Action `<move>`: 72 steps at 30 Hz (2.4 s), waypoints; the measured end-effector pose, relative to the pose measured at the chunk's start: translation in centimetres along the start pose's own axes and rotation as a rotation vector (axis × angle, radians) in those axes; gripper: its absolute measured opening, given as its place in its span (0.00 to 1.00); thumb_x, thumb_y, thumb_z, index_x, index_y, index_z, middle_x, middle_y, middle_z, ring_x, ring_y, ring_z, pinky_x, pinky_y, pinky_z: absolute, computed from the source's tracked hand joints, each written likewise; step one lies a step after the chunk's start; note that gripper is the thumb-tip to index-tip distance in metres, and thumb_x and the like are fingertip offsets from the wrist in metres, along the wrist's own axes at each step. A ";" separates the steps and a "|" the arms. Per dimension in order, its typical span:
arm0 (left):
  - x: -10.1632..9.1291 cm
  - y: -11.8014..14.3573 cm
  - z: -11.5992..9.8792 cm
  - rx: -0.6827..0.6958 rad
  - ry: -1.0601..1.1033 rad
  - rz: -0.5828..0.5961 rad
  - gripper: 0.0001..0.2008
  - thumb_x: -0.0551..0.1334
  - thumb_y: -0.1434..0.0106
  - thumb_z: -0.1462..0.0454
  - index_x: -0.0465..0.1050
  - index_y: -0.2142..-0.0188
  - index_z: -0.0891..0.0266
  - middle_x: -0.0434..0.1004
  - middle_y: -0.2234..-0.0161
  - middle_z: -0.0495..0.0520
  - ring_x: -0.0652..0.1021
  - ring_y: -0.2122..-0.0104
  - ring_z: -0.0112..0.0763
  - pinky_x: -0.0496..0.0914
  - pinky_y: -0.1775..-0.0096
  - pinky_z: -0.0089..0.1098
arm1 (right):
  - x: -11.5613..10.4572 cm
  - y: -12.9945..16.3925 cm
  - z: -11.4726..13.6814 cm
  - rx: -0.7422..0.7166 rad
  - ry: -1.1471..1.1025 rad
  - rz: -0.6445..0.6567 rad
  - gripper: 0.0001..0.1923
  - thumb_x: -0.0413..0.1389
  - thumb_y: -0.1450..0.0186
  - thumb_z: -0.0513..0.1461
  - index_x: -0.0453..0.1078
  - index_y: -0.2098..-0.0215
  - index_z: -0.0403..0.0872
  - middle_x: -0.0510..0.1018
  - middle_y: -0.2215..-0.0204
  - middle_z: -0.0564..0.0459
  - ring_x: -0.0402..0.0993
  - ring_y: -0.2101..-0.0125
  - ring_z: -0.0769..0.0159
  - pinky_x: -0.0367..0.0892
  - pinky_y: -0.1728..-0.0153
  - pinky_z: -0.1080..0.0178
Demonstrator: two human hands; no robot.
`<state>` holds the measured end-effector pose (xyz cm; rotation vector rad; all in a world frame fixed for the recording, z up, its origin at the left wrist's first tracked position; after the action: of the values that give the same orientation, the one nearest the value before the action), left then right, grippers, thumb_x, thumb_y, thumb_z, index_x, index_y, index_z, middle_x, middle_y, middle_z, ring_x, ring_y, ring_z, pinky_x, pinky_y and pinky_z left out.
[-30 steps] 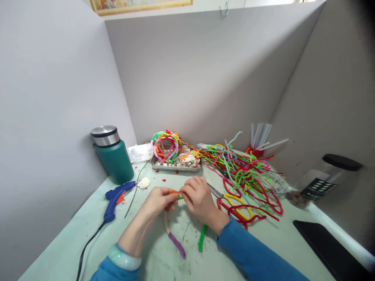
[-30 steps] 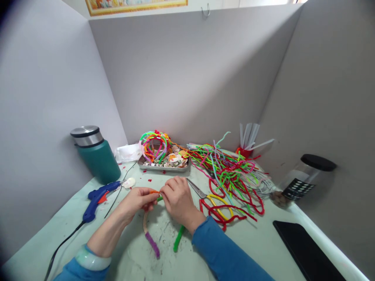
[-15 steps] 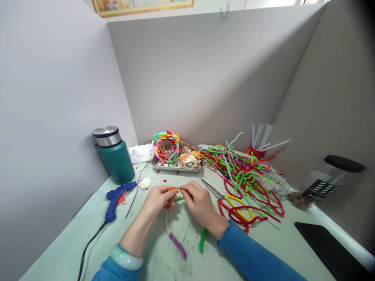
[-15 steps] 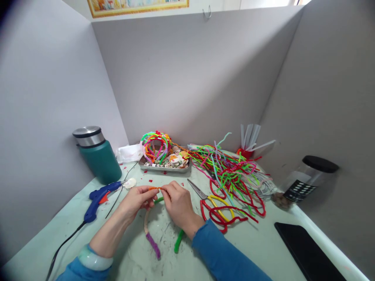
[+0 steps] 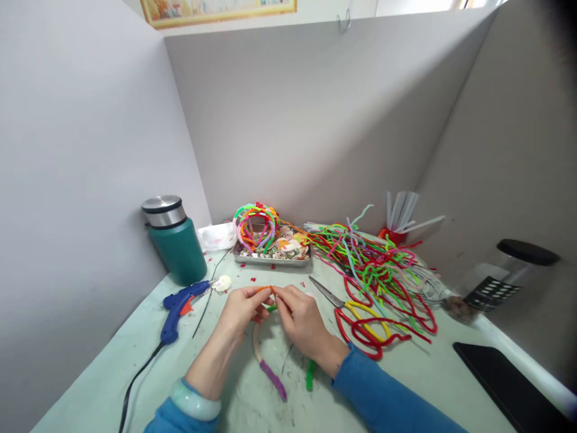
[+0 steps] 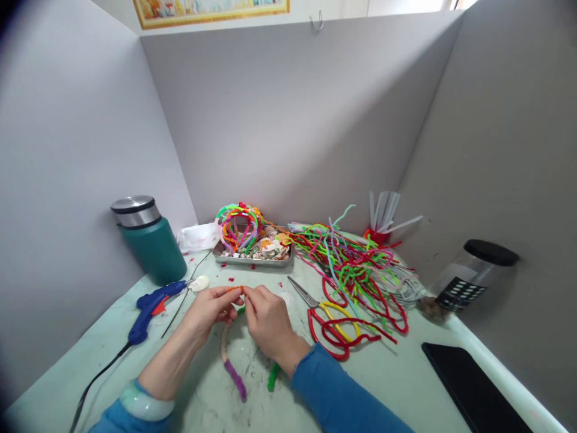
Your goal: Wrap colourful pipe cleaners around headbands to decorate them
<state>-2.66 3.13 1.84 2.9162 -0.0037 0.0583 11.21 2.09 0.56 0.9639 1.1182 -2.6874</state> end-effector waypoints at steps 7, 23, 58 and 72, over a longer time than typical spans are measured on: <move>-0.2 -0.5 0.7 -0.018 0.057 0.044 0.17 0.68 0.54 0.54 0.72 0.74 0.68 0.72 0.77 0.49 0.70 0.83 0.21 0.60 0.82 0.23 | 0.0 0.2 0.0 -0.039 0.122 0.065 0.12 0.46 0.34 0.35 0.69 0.56 0.46 0.74 0.70 0.48 0.70 0.70 0.64 0.62 0.69 0.64; 0.3 0.1 0.3 -0.065 0.172 0.228 0.14 0.68 0.50 0.58 0.69 0.77 0.68 0.68 0.82 0.46 0.66 0.87 0.16 0.56 0.83 0.20 | 0.0 -0.9 -1.4 0.336 -0.594 -0.047 0.05 0.53 0.39 0.38 0.70 0.65 0.47 0.73 0.70 0.54 0.68 0.73 0.68 0.64 0.74 0.67; -0.1 0.3 -0.3 0.049 -0.030 0.162 0.14 0.68 0.52 0.57 0.71 0.76 0.67 0.72 0.78 0.48 0.69 0.83 0.20 0.61 0.79 0.23 | 0.0 -0.9 -1.8 0.383 -0.575 0.019 0.07 0.52 0.39 0.41 0.67 0.71 0.45 0.69 0.77 0.57 0.64 0.77 0.71 0.60 0.76 0.68; 0.2 0.6 -0.8 0.076 -0.012 0.196 0.12 0.67 0.51 0.58 0.71 0.76 0.66 0.71 0.78 0.48 0.70 0.82 0.22 0.62 0.78 0.24 | 0.0 -1.1 -1.5 0.548 -0.988 0.111 0.09 0.57 0.42 0.43 0.65 0.70 0.44 0.68 0.83 0.61 0.60 0.85 0.76 0.55 0.82 0.71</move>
<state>-2.49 2.68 2.75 2.9820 -0.2958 0.0742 11.67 3.91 0.44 -0.3301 0.1304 -2.7841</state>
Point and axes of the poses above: each hand's wrist, its own y-axis away from the middle knuckle, its own x-axis out of the palm, z = x × y, the point moved 2 cm from there along -y, towards the middle knuckle
